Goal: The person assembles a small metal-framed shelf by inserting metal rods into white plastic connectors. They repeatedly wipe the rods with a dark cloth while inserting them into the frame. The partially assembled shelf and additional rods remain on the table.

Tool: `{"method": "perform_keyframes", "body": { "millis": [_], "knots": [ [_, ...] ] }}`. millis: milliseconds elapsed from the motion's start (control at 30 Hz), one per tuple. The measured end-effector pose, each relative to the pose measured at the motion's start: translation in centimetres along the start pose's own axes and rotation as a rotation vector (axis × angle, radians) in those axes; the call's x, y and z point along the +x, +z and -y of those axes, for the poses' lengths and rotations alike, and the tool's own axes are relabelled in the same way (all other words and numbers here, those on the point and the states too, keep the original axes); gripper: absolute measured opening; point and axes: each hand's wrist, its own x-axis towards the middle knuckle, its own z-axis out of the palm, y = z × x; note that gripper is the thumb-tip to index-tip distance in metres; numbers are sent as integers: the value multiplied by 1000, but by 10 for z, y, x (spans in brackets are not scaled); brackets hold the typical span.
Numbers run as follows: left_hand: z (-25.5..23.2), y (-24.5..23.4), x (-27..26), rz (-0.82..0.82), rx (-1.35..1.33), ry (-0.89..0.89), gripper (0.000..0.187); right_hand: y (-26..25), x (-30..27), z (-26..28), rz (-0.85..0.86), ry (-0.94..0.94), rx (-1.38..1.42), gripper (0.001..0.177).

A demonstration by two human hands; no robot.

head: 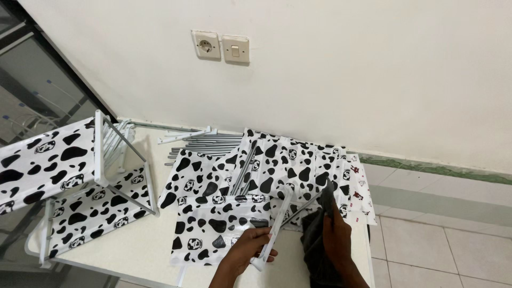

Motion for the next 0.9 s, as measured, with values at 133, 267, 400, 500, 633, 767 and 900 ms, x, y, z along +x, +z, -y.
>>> {"method": "perform_keyframes", "body": {
  "millis": [133, 267, 400, 500, 633, 767, 900],
  "knots": [
    [2, 0, 10, 32, -33, 70, 48, -8, -13, 25, 22, -252, 95, 67],
    [-1, 3, 23, 72, -49, 83, 44, 2, -21, 39, 78, -559, 9, 68],
    [-10, 16, 28, 42, -241, 52, 38, 30, -52, 42, 178, -900, -189, 73],
    [-18, 20, 23, -21, -350, -1, 46, 29, -59, 41, 291, -1043, -180, 70],
    [-21, 18, 12, 26, -88, 39, 38, 10, -36, 41, 153, -909, -325, 69],
    [-21, 21, 16, 49, -90, 27, 50, 12, -35, 44, 23, -856, -260, 72],
    [-23, 25, 21, -156, -115, -23, 48, 26, -58, 41, 241, -1137, -251, 64]
  ]
}}
